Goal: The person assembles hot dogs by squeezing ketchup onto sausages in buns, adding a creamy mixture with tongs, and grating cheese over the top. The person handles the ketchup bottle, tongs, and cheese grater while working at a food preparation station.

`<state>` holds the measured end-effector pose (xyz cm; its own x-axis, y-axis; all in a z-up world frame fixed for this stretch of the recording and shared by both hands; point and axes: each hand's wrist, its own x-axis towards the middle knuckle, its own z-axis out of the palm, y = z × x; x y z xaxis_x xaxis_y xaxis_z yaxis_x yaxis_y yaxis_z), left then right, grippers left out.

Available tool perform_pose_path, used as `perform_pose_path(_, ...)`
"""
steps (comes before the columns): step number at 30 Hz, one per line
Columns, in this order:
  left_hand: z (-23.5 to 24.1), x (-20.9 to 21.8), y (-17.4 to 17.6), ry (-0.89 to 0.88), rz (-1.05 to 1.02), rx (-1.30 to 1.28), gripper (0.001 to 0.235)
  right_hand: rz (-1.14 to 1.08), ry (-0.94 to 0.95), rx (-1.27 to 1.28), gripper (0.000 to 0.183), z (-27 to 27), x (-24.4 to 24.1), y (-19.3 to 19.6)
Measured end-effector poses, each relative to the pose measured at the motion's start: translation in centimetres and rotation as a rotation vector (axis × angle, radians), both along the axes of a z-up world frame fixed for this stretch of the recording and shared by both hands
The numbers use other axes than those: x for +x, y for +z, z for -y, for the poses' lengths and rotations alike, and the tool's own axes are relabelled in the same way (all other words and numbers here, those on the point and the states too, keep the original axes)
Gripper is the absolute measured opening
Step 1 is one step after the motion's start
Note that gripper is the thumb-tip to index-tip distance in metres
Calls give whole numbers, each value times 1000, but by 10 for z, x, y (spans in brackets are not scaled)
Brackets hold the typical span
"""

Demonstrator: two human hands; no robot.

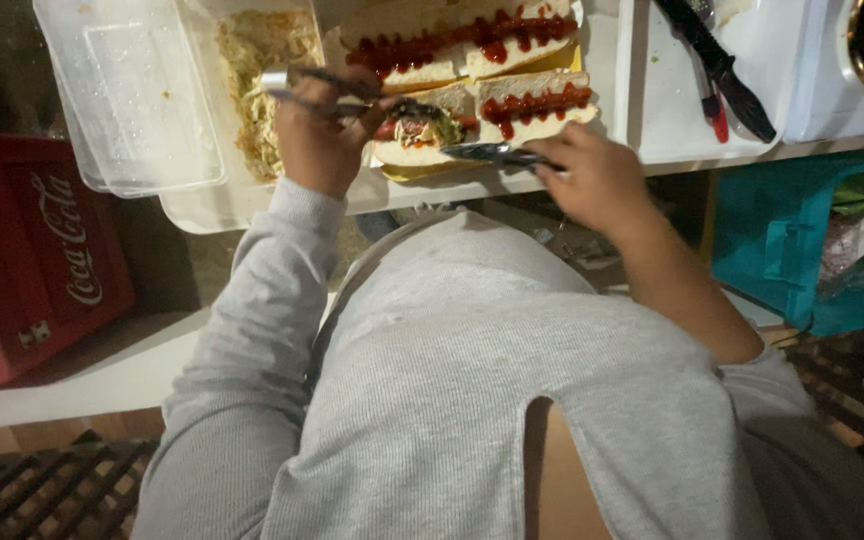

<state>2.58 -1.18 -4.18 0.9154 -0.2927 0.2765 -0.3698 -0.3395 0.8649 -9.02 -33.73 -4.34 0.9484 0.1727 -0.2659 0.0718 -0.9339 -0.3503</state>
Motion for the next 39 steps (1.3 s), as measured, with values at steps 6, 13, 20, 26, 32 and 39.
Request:
perform_pose_path(6, 1, 16, -2, -14, 24, 113, 32, 64, 182, 27, 35, -78, 11, -6)
perform_pose_path(13, -1, 17, -3, -75, 91, 41, 29, -121, 18, 198, 16, -122, 17, -6)
perform_pose_path(20, -3, 19, -9, -175, 100, 91, 27, -89, 45, -32, 15, -141, 4, -18)
perform_pose_path(26, -3, 19, -6, -218, 10, 112, 26, -105, -84, -26, 18, -149, -7, -11)
perform_pose_path(32, 0, 25, -9, -209, 150, 142, 28, 15, -60, 19, 21, -141, -13, 11)
perform_pose_path(39, -3, 19, -14, -163, 40, 3, 26, -20, -391, -6, 29, -71, -41, 45)
